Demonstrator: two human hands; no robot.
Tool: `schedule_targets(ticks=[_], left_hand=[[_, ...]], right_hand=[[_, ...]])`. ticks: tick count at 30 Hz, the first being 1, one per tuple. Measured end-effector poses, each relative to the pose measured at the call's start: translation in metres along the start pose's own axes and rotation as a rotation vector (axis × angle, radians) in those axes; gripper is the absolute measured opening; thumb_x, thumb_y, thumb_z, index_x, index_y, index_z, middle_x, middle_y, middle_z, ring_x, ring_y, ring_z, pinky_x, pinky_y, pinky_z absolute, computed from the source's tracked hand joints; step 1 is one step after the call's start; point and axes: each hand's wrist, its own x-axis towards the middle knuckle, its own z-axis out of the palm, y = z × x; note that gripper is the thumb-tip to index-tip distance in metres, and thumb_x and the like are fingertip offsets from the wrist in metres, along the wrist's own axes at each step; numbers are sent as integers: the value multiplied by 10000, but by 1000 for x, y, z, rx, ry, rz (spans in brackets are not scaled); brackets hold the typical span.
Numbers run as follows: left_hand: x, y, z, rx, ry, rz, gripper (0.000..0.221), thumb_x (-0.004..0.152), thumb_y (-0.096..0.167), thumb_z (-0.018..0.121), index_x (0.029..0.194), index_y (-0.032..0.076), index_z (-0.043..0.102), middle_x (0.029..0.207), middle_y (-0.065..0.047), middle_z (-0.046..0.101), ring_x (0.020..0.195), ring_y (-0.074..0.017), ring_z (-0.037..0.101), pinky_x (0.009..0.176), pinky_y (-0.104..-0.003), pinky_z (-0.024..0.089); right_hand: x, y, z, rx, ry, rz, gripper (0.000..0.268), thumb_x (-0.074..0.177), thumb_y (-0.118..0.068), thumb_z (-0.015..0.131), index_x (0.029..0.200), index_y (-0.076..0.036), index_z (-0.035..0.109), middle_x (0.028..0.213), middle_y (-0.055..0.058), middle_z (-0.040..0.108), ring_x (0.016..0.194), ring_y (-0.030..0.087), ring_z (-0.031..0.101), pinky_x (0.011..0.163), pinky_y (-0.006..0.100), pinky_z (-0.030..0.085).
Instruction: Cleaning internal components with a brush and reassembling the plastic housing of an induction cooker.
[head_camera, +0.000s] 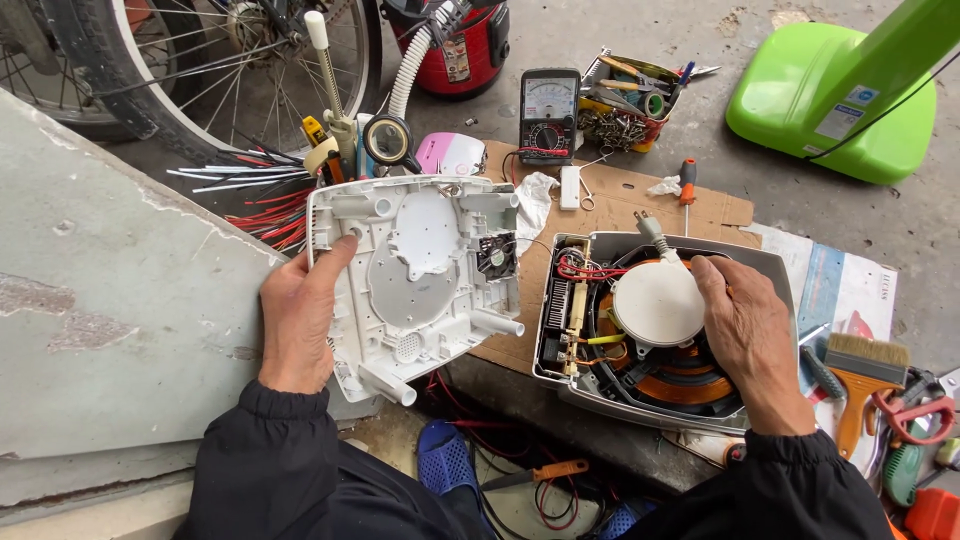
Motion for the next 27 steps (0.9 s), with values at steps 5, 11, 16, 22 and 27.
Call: schedule_targets(ticks=[5,11,16,22,27], left_hand=[[1,-1,1,-11,-7,6,338,965,171,757,1257,8,800,1035,-54,768,860,-106,653,771,-203,492],[-2,-10,10,119,78,119,308,932,223,868,1229,158,819,987,-19,763,948,-68,688,951,-341,628],[-2,-13,15,113,72,129,323,927,208,862,1245,181,814,992,-18,774,937,-72,718,928,-320,631],[0,-18,17,100,73,136,312,925,191,854,1234,203,812,996,-3,782,932,-68,739,914,-293,639],[7,-25,14,116,74,159,292,931,197,847,1221,214,812,999,19,770,948,-52,720,923,-289,636]], right_hand=[[0,3,2,2,-6,-41,547,1151,-439,518,1385,-1,746,1473,197,715,1315,376,639,1066,472,516],[0,8,1,56,-36,63,584,1178,-640,474,1453,-200,741,1493,156,697,1542,365,508,1289,556,379],[4,19,4,62,-30,54,602,1182,-655,465,1455,-193,738,1494,159,697,1545,366,508,1285,562,384],[7,27,7,69,-28,50,615,1192,-657,442,1461,-187,733,1507,159,689,1549,372,499,1283,575,379],[6,25,5,72,-23,30,605,1205,-643,440,1456,-180,737,1502,154,694,1544,372,504,1274,579,385]])
